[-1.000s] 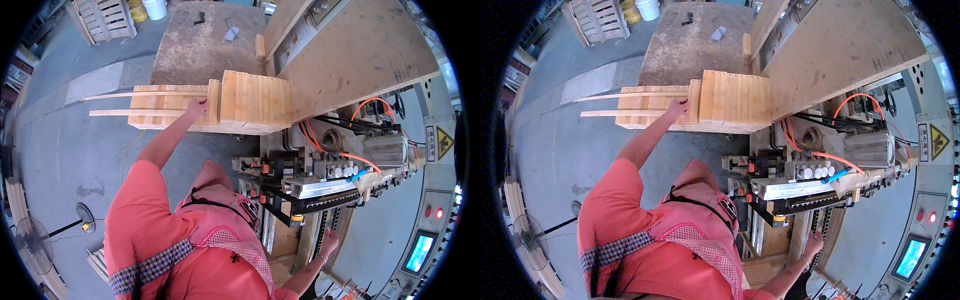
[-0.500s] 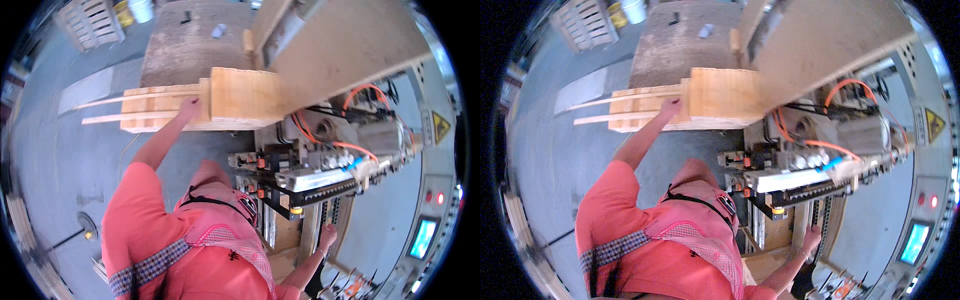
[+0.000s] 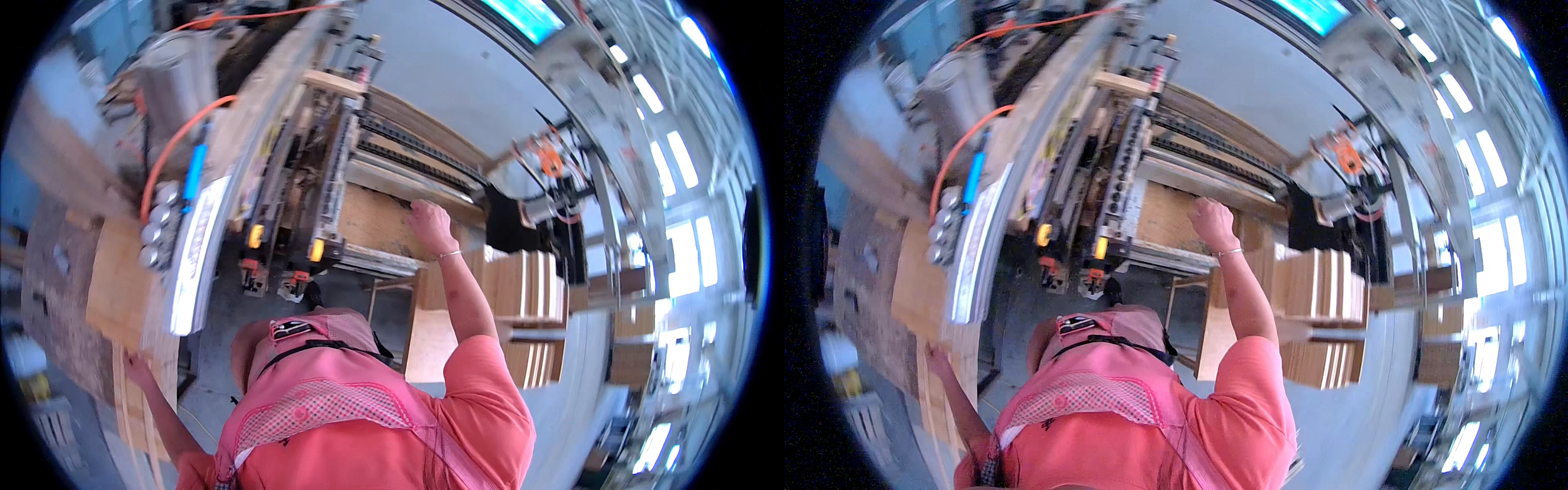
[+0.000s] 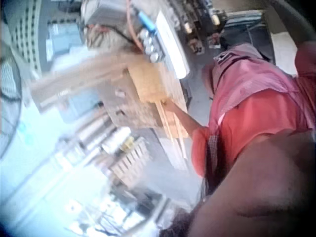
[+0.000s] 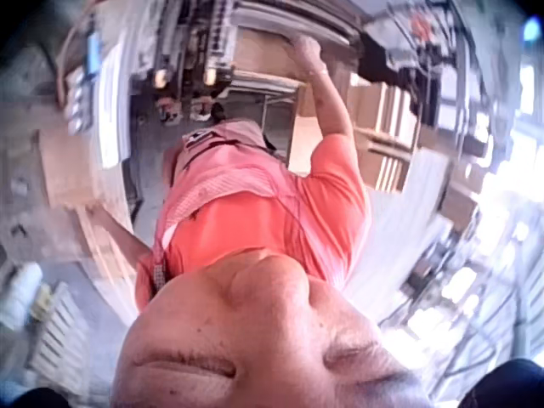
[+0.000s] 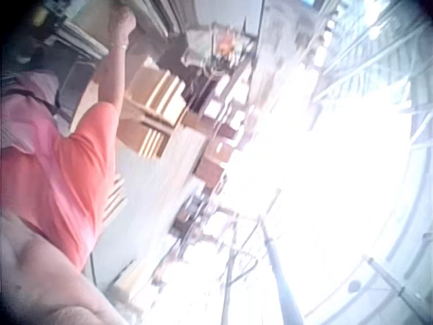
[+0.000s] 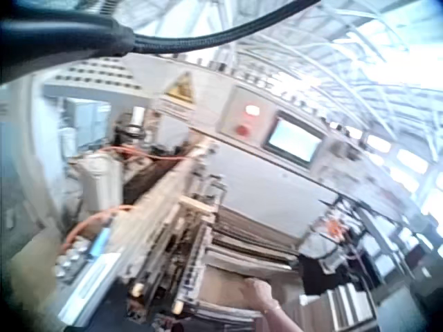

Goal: The person operates a woodworking machine to process small wooden blocks. They repeatedly pick up blocks from a stack, feed them into the machine's processing area, and then remove the processed blocks to place them on a nearby surface.

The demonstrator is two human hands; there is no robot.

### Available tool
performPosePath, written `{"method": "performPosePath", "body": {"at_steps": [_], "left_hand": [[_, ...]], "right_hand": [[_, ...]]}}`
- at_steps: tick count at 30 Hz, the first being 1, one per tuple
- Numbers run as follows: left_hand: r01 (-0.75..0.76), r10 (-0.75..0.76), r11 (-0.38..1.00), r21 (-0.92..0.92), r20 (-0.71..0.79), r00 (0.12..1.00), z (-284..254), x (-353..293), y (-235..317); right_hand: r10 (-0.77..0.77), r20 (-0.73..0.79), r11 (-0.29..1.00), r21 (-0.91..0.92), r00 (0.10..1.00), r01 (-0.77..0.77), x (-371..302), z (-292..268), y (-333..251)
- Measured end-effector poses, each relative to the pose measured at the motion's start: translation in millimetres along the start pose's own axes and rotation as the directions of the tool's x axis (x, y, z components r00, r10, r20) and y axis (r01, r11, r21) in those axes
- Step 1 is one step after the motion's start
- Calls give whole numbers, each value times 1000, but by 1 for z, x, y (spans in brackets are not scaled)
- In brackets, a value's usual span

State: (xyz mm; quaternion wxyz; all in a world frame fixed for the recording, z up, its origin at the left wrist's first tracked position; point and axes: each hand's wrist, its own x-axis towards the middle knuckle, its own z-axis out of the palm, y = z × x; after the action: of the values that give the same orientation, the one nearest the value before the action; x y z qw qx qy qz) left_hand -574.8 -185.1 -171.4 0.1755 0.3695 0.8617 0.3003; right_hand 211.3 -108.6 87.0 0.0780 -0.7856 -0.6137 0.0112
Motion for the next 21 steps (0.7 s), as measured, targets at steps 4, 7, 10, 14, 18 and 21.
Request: {"method": "performPosePath", "body": {"at_steps": [4,7,10,14,18,21], "left_hand": [[193,-181,971,-143,91,979,7,-88,20],[152,-117,966,-207,172,978,59,-121,-47],[333,-135,868,-367,473,871,79,-166,11],[354,-184,915,-192,582,792,92,-178,88],[316,-82,914,-254,647,758,100,-168,101],[354,-85,896,-268,679,729,100,-161,105]], "right_hand": [[212,-198,974,-40,957,-224,-43,-38,47],[410,-341,863,-154,846,-480,-82,-80,87],[446,-494,729,-285,747,-623,-134,-99,149],[733,-346,479,-348,585,-806,-170,-122,180],[806,-267,458,-284,528,-843,-180,-124,181],[831,-263,423,-273,490,-864,-178,-123,180]]}}
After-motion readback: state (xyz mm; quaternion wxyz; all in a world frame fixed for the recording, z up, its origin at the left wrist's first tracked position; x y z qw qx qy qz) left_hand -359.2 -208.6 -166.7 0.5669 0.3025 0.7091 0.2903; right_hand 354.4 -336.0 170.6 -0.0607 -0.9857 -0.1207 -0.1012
